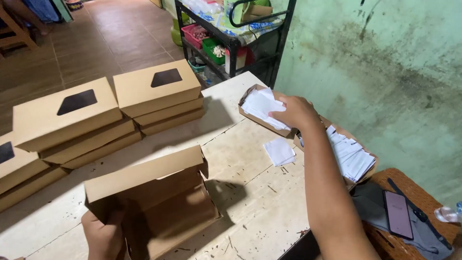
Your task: Assembling cardboard food boxes by folding and tucking tabs, then placing paper liners inside.
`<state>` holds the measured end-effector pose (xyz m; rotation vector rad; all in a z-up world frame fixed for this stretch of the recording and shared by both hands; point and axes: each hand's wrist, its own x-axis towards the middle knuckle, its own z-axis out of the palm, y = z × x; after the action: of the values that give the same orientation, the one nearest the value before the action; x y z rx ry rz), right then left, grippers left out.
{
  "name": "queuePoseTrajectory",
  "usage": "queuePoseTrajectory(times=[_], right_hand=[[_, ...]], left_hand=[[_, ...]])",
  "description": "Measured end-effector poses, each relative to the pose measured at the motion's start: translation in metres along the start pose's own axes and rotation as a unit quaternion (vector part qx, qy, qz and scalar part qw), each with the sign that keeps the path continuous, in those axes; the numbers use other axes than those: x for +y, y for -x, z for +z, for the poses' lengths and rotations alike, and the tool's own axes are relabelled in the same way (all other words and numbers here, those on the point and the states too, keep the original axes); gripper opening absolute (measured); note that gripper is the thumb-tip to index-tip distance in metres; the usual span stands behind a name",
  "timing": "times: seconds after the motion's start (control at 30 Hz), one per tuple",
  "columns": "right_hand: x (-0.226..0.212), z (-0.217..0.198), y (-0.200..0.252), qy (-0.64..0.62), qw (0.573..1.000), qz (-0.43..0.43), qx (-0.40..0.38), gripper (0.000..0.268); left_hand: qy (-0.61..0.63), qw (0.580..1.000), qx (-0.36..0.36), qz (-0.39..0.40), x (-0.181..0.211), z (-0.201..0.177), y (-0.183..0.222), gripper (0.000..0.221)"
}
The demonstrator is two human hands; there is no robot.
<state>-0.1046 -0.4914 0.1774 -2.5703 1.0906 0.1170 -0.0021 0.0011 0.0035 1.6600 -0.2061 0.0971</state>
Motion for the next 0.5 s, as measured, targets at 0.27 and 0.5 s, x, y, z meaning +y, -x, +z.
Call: queuePoseTrajectory(times=[0.27, 0.5], right_hand=[[0.008, 0.003, -0.01, -0.039, 0.989, -0.022, 0.137, 0.018], [-0.003, -0.002, 0.011, -0.096, 0.962, -0.079, 0.245, 0.009]], left_hand=[[0.019, 1.0, 0.004, -0.014, 0.012, 0.006, 0.002, 0.01], [0.007, 1.0, -0.007, 0.016, 0.007, 0.005, -0.005, 0.005]])
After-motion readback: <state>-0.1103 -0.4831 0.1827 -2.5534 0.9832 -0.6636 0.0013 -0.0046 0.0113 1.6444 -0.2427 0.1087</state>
